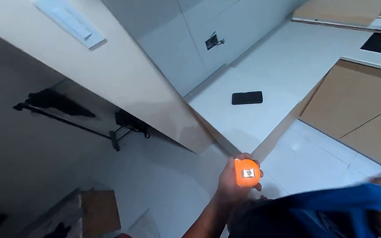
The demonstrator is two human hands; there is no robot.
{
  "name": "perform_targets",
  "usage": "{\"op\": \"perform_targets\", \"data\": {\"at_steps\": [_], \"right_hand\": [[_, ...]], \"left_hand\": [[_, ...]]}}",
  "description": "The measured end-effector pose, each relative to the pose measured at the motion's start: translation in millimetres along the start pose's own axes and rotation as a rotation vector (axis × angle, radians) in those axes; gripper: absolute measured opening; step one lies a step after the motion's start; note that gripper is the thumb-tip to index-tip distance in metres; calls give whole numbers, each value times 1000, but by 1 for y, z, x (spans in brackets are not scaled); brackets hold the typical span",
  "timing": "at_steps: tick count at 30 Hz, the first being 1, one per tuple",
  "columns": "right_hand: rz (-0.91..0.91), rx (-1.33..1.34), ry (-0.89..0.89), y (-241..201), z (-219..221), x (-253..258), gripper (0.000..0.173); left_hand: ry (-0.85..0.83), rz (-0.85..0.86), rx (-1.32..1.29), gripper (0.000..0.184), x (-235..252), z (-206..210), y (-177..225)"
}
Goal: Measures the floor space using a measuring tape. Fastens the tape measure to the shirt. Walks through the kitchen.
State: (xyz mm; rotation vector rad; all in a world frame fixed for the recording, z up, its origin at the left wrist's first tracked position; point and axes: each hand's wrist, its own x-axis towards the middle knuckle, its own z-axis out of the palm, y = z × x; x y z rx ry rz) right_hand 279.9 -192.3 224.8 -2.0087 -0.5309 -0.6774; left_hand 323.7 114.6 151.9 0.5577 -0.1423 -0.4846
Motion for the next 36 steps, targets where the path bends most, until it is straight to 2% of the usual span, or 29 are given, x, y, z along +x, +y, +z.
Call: {"op": "perform_targets", "data": {"at_steps": [3,4,6,10,13,15,19,23,27,29,33,36], "right_hand": [[81,171,-103,18,87,-9,22],[106,190,-154,19,102,-12,19],[143,163,-231,21,114,-14,27],[228,223,-331,23,120,-14,51],[283,258,-386,24,125,-17,54],[257,212,-400,21,126,-17,58],[173,120,-482,19,109,-18,65],[150,13,-431,18,101,-30,57],[59,-102,-350,15,102,-38,48],[114,-11,-321,17,103,-40,49],[284,269,-369,20,101,-40,65],[408,405,-301,21,102,-43,51]], "left_hand": [[39,28,-4,62,9,9,-10],[64,39,6,65,10,11,-16],[95,74,53,68,10,13,-28],[172,108,257,64,10,17,-41],[267,71,353,60,10,22,-44],[308,56,402,58,10,29,-43],[283,93,526,57,15,32,-44],[322,-41,632,54,17,39,-48],[319,-56,736,46,17,43,-50],[299,-36,654,51,18,44,-53],[289,-85,520,57,23,50,-55],[230,-88,654,53,17,48,-60]]}}
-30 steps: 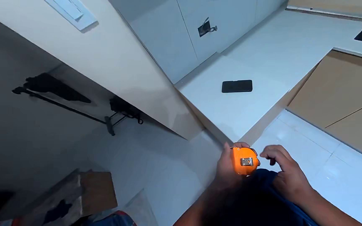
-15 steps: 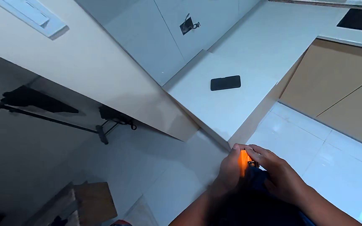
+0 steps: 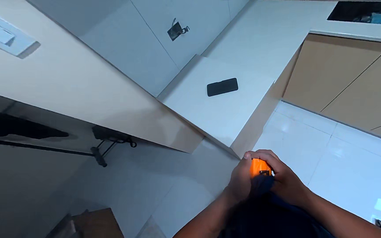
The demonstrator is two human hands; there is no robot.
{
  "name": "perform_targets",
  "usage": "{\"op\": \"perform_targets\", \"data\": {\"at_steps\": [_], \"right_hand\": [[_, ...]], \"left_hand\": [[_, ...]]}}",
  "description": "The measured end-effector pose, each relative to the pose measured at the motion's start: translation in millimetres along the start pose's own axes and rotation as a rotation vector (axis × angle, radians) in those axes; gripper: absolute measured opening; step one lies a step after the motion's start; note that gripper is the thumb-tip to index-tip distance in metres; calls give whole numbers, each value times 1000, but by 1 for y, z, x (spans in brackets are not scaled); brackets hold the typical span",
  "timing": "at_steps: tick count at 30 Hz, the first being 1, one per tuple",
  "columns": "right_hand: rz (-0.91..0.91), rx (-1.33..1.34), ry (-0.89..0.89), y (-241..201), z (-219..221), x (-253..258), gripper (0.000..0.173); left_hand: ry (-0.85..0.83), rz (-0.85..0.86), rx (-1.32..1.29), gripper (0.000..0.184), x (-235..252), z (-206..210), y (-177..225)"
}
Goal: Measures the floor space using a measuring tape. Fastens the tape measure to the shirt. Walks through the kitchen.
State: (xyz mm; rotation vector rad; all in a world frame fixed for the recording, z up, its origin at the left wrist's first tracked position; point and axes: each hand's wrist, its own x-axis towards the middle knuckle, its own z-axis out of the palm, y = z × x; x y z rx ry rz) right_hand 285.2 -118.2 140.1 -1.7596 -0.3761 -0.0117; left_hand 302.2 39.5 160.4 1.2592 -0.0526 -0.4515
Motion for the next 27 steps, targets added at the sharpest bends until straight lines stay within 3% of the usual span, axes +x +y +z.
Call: {"op": "perform_targets", "data": {"at_steps": [3,7,10,12,15,18,21,23,27], "right_hand": [[-36,36,19,0,-2,-1,43],[-3,237,-114,5,-18,1,44],[15,328,-76,10,-17,1,34],[96,246,-44,5,-15,4,25],[174,88,-189,-5,-31,15,20],[130,130,-244,2,-42,20,27],[169,135,-96,6,-25,14,30],[242,50,-88,3,-15,12,41],[112,89,-177,6,-16,8,47]], "left_hand": [[-33,42,81,50,-1,-3,1],[-72,-29,-46,51,0,-12,0],[-117,-68,54,48,0,-14,4],[-171,-127,214,47,1,-12,13],[-212,-262,358,53,7,-12,24],[-178,-358,316,67,13,-14,25],[-243,-285,335,70,18,-13,22],[-285,-206,396,69,19,-10,17],[-105,-245,197,67,25,-4,8]]}}
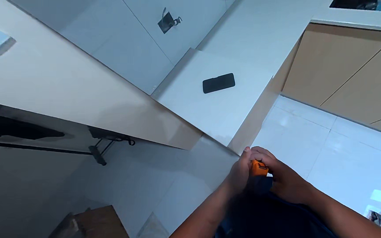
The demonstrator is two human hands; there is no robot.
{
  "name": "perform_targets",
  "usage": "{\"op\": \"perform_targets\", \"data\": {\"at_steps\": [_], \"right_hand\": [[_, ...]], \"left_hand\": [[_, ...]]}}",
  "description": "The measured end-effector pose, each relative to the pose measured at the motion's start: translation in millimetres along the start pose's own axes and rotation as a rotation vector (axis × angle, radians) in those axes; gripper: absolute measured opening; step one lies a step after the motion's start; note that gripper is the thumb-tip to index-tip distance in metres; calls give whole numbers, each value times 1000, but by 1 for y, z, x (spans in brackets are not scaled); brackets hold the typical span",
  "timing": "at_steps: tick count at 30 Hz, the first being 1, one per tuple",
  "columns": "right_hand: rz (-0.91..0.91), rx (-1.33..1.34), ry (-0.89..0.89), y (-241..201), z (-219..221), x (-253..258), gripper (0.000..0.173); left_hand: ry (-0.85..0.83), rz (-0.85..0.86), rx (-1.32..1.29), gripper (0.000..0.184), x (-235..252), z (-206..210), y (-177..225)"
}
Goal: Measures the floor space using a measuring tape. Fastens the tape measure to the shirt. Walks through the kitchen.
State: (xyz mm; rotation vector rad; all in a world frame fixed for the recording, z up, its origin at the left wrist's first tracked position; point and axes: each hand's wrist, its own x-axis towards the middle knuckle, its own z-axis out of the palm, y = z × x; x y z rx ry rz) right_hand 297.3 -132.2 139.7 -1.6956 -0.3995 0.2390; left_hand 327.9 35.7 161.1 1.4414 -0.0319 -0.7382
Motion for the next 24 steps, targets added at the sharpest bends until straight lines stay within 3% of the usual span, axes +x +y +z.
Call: {"op": "perform_targets", "data": {"at_steps": [6,11,14,18,24], "right_hand": [[-61,-124,141,14,7,-5,34],[-4,-31,-114,20,-15,-18,45],[1,29,7,23,-8,-23,40],[47,143,164,19,3,-19,14],[-48,221,-17,43,-11,-28,34]], "left_hand": [[100,23,88,51,3,7,-12],[107,-26,226,55,8,5,-21],[108,-62,285,54,8,5,-21],[99,-2,332,46,6,8,-24],[120,0,257,47,4,7,-30]]}}
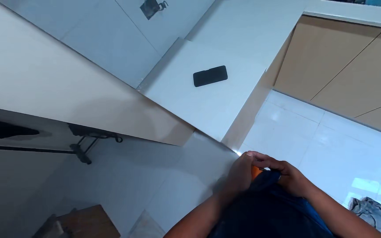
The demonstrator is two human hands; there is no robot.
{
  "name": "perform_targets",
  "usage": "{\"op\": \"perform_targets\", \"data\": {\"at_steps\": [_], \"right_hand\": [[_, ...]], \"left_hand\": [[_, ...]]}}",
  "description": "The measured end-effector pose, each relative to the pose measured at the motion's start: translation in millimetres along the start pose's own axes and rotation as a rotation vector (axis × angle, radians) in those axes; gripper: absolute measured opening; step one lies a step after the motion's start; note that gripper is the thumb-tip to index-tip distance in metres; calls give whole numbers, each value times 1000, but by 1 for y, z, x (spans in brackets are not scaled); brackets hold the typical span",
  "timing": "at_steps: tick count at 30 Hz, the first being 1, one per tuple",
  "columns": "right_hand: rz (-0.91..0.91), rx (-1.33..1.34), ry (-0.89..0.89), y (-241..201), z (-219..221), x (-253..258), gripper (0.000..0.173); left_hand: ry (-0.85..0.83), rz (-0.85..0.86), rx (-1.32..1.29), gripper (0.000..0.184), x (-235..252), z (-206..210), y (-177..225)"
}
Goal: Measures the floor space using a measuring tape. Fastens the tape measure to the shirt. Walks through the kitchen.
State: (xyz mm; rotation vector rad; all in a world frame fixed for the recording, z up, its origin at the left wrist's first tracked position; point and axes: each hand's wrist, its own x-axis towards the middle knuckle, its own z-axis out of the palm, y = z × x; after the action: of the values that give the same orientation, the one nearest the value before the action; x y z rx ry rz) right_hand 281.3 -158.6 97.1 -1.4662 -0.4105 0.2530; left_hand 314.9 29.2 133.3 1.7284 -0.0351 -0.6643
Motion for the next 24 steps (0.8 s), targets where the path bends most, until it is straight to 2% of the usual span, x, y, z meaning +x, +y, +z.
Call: {"op": "perform_targets", "data": {"at_steps": [4,6,8,10,12,14,16,18,22,24], "right_hand": [[120,57,168,-10,20,6,17],[223,34,181,-17,21,9,29],[378,-40,126,-24,12,10,42],[458,-218,108,-27,2,8,28],[410,-411,219,-28,2,5,13],[308,-474,366,-30,7,5,13],[150,-467,422,-30,10,8,13],[50,-406,369,-29,10,10,11],[67,-220,238,-28,14,17,9],[10,-260,225,-27,16,19,8]], "left_hand": [[-5,73,104,43,-1,0,-1],[0,97,87,42,1,0,-4],[38,22,-6,45,4,-2,-5],[96,-73,-200,57,9,-8,-8],[106,-89,-464,65,12,-14,-15],[107,-65,-627,65,12,-15,-18],[95,-33,-695,65,13,-14,-18],[98,-19,-698,64,14,-12,-16],[128,38,-550,59,14,-8,-15],[149,49,-437,55,13,-7,-13]]}}
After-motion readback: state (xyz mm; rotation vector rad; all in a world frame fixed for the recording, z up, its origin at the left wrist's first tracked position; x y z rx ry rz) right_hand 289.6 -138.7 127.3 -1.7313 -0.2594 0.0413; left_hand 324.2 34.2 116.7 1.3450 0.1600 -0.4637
